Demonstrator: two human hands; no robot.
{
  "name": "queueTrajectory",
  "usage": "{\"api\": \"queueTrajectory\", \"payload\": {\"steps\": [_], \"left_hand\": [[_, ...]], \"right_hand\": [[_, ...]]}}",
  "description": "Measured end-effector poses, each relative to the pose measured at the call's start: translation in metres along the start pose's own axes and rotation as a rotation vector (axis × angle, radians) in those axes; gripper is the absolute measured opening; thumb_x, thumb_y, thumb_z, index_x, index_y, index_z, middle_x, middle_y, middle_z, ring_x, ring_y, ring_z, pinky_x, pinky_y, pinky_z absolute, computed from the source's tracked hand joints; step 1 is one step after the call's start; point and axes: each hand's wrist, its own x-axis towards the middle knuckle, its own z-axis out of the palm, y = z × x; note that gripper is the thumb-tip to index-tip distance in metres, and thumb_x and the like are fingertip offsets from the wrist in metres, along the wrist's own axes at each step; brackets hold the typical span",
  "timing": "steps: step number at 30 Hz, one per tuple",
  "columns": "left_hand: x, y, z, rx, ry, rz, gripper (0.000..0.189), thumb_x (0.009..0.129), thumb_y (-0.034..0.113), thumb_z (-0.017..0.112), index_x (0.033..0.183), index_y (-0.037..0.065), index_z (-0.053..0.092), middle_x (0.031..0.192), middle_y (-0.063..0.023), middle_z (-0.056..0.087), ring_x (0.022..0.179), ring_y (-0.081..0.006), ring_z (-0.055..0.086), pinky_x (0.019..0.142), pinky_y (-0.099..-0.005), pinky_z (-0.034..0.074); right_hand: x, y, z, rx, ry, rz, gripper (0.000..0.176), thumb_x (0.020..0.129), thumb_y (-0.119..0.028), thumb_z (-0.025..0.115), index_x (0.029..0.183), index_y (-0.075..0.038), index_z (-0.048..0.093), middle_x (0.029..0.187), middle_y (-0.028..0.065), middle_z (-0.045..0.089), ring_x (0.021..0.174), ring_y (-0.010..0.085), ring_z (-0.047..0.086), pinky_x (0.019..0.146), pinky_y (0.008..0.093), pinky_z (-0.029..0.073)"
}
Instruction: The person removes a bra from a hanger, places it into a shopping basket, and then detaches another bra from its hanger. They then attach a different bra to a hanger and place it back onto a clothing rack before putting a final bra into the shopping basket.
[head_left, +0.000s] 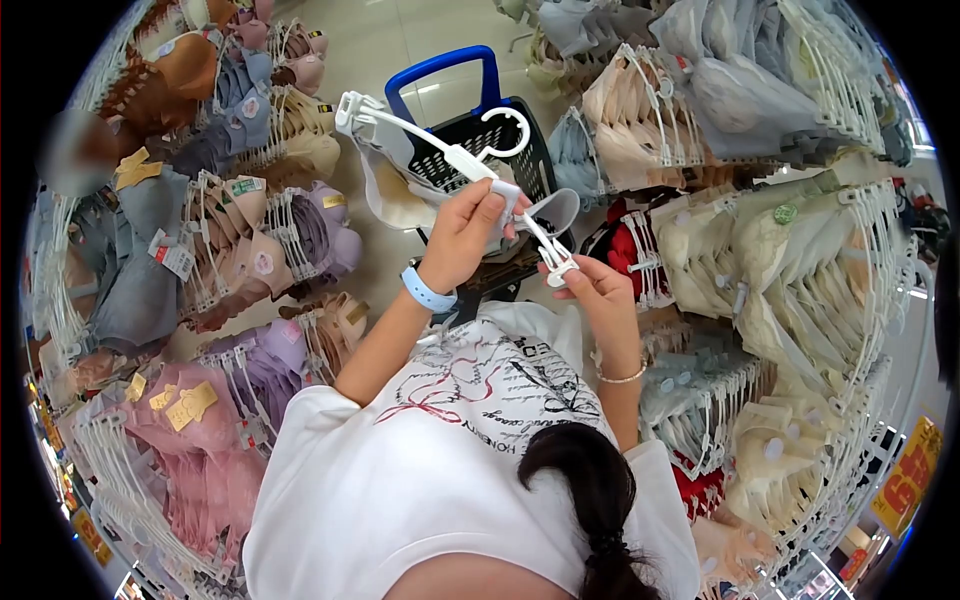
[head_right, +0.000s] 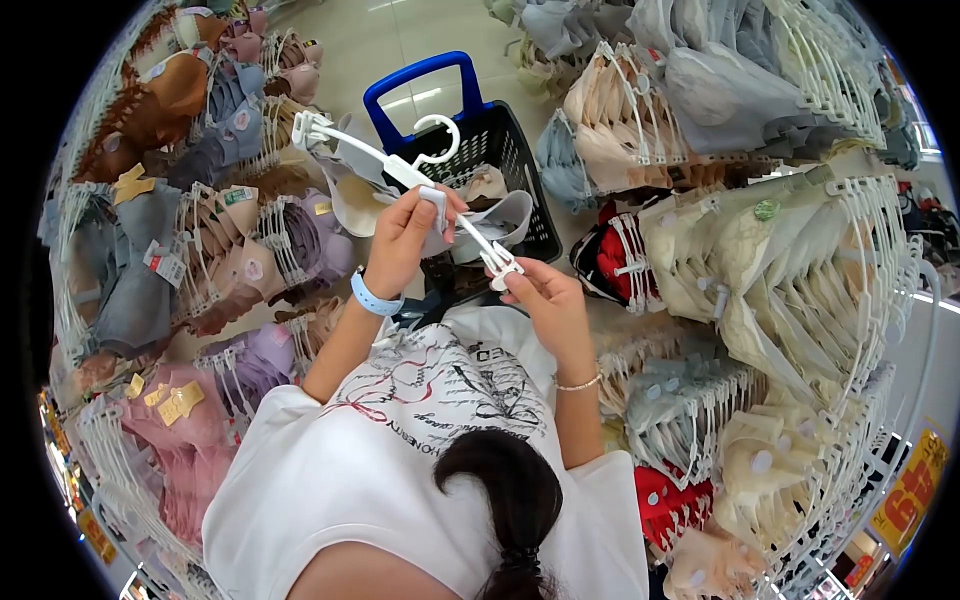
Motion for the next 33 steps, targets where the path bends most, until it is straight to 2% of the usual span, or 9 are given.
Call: {"api": "queueTrajectory", "payload": {"steps": [2, 4, 9, 13, 17, 22, 26, 32, 33], "left_hand": [[0.0, 0.003, 0.0, 0.005, -0.005, -0.022, 0.029, 0.088, 0.024, 0.041, 0.093, -0.002, 0.054, 0.08, -0.004, 0.054, 0.063, -0.008, 0.046, 0.059, -0.0199, 0.041], [-0.003, 0.007, 0.002, -0.038, 0.018, -0.086, 0.03, 0.089, 0.024, 0.039, 0.094, -0.002, 0.053, 0.094, -0.0073, 0.055, 0.063, -0.0074, 0.047, 0.06, -0.0191, 0.041], [-0.01, 0.008, 0.013, 0.206, -0.141, -0.181, 0.025, 0.088, 0.018, 0.04, 0.091, -0.003, 0.053, 0.083, -0.0049, 0.058, 0.063, -0.0079, 0.048, 0.057, -0.0199, 0.041], [-0.006, -0.001, 0.023, 0.355, -0.151, -0.157, 0.02, 0.085, 0.016, 0.043, 0.081, -0.002, 0.052, 0.064, -0.0075, 0.057, 0.054, -0.0132, 0.054, 0.052, -0.0257, 0.043], [-0.005, 0.005, 0.023, 0.428, -0.144, -0.087, 0.019, 0.085, 0.015, 0.043, 0.081, -0.002, 0.051, 0.064, -0.0079, 0.057, 0.053, -0.0138, 0.054, 0.052, -0.0257, 0.042], [-0.003, 0.01, 0.025, 0.39, -0.147, -0.136, 0.02, 0.086, 0.01, 0.041, 0.095, -0.004, 0.051, 0.067, -0.0056, 0.055, 0.058, -0.0098, 0.049, 0.056, -0.0227, 0.042], [-0.003, 0.003, 0.025, 0.404, -0.106, -0.046, 0.016, 0.084, 0.012, 0.044, 0.084, -0.003, 0.051, 0.065, -0.0089, 0.056, 0.054, -0.0171, 0.053, 0.053, -0.0287, 0.042], [0.001, 0.008, 0.018, 0.374, -0.21, -0.056, 0.021, 0.085, 0.013, 0.043, 0.097, -0.002, 0.05, 0.074, -0.0124, 0.056, 0.063, -0.0184, 0.053, 0.06, -0.0299, 0.041], [0.0, 0.002, 0.015, 0.366, -0.263, -0.067, 0.025, 0.085, 0.013, 0.043, 0.104, -0.002, 0.046, 0.083, -0.0138, 0.056, 0.073, -0.0191, 0.053, 0.067, -0.0291, 0.041]], "right_hand": [[0.002, 0.003, 0.002, 0.032, 0.042, -0.033, 0.022, 0.081, -0.006, 0.052, 0.098, 0.008, 0.054, 0.087, 0.0088, 0.06, 0.071, 0.0093, 0.057, 0.062, 0.0194, 0.046], [0.003, -0.003, 0.005, -0.031, 0.238, -0.176, 0.022, 0.081, -0.006, 0.052, 0.097, 0.009, 0.054, 0.084, 0.0085, 0.061, 0.07, 0.0095, 0.057, 0.064, 0.019, 0.045], [0.019, -0.017, 0.015, -0.086, 0.344, -0.439, 0.02, 0.079, -0.007, 0.057, 0.093, 0.008, 0.058, 0.077, 0.0043, 0.06, 0.065, 0.0051, 0.05, 0.057, 0.0166, 0.04], [0.028, -0.019, 0.027, -0.029, 0.311, -0.467, 0.021, 0.079, -0.01, 0.058, 0.093, 0.007, 0.058, 0.074, 0.0033, 0.059, 0.064, 0.0044, 0.05, 0.056, 0.0156, 0.04], [0.028, -0.023, 0.033, -0.029, 0.312, -0.512, 0.022, 0.079, -0.01, 0.058, 0.092, 0.007, 0.058, 0.072, 0.0031, 0.058, 0.06, 0.0047, 0.049, 0.054, 0.0161, 0.04], [0.028, -0.019, 0.039, -0.057, 0.319, -0.508, 0.021, 0.08, -0.01, 0.057, 0.092, 0.006, 0.058, 0.069, 0.0042, 0.058, 0.054, 0.0058, 0.049, 0.049, 0.0171, 0.041], [0.026, -0.021, 0.041, -0.059, 0.309, -0.498, 0.021, 0.08, -0.011, 0.057, 0.092, 0.006, 0.058, 0.069, 0.0043, 0.058, 0.055, 0.0059, 0.05, 0.048, 0.0174, 0.042], [0.028, -0.019, 0.041, -0.002, 0.264, -0.449, 0.021, 0.08, -0.011, 0.057, 0.092, 0.006, 0.058, 0.069, 0.0041, 0.058, 0.057, 0.006, 0.051, 0.046, 0.0194, 0.045], [0.028, -0.018, 0.04, -0.089, 0.289, -0.465, 0.02, 0.079, -0.01, 0.057, 0.092, 0.006, 0.057, 0.07, 0.0038, 0.058, 0.058, 0.0055, 0.051, 0.048, 0.0186, 0.044]]}}
